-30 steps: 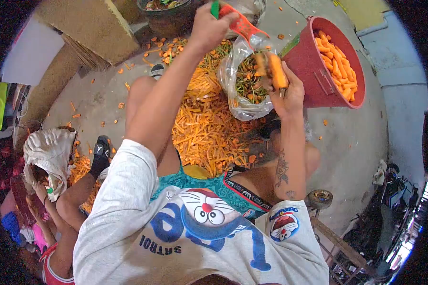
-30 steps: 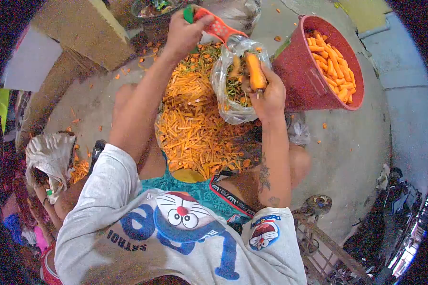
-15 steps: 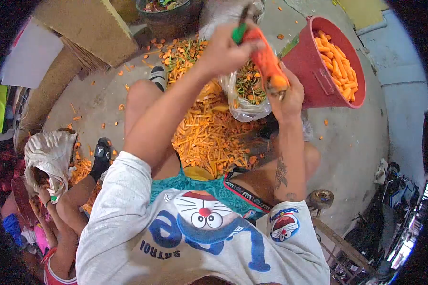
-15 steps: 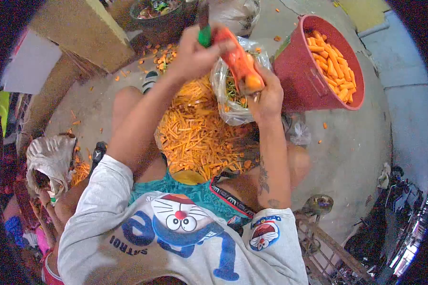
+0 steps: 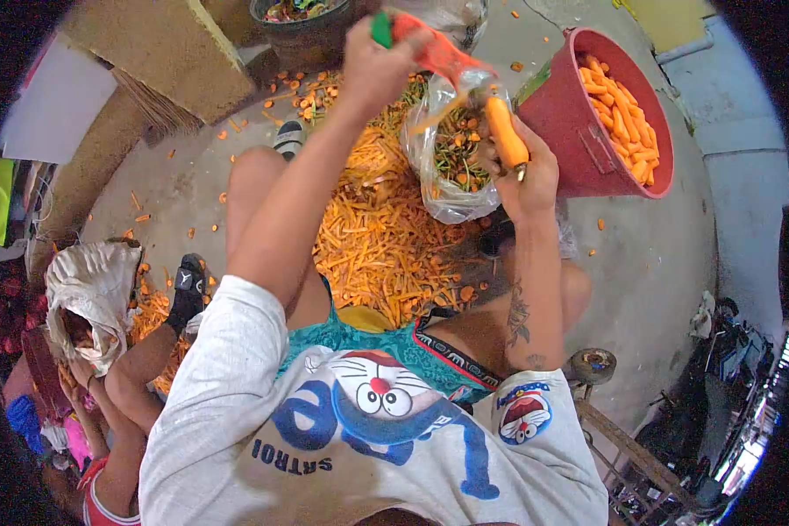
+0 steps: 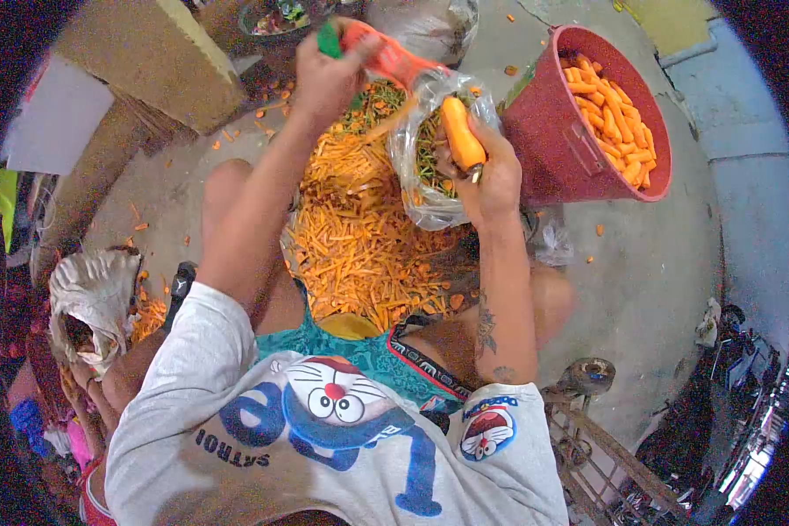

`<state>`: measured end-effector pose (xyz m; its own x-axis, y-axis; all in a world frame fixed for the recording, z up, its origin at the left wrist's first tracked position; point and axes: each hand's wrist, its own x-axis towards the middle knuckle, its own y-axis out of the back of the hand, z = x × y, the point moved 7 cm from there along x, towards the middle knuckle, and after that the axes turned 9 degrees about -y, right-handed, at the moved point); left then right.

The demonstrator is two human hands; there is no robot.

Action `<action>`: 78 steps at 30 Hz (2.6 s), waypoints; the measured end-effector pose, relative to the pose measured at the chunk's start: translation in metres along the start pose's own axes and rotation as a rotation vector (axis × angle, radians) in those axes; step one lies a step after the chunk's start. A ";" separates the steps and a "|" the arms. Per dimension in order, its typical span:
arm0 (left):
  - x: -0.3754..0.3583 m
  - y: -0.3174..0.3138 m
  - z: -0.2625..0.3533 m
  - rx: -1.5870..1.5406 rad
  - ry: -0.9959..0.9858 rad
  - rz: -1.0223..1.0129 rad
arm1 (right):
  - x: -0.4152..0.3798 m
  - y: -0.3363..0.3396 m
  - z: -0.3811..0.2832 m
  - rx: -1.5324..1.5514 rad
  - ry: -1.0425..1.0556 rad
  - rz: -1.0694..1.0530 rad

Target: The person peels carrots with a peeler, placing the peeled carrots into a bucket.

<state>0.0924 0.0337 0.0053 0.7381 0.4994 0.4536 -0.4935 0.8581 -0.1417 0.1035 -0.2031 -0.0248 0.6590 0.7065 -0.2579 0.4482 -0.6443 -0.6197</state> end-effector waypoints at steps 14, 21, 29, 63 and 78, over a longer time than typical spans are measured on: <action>-0.029 -0.032 0.040 0.074 -0.217 -0.172 | -0.006 -0.020 -0.008 0.005 0.088 0.245; -0.014 -0.009 0.016 0.000 -0.026 -0.001 | 0.004 0.000 -0.001 0.082 -0.011 -0.149; 0.004 0.006 0.026 0.137 -0.245 -0.029 | 0.001 0.001 0.000 0.041 -0.031 -0.091; -0.046 -0.034 0.059 0.094 -0.356 -0.113 | -0.005 0.005 -0.005 0.017 0.102 0.253; -0.018 -0.013 0.037 0.096 -0.216 -0.077 | -0.008 0.003 -0.005 -0.119 0.094 0.155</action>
<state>0.0683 0.0092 0.0314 0.6652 0.3868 0.6387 -0.4884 0.8724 -0.0196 0.1029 -0.2121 -0.0209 0.7765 0.5695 -0.2697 0.4013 -0.7770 -0.4850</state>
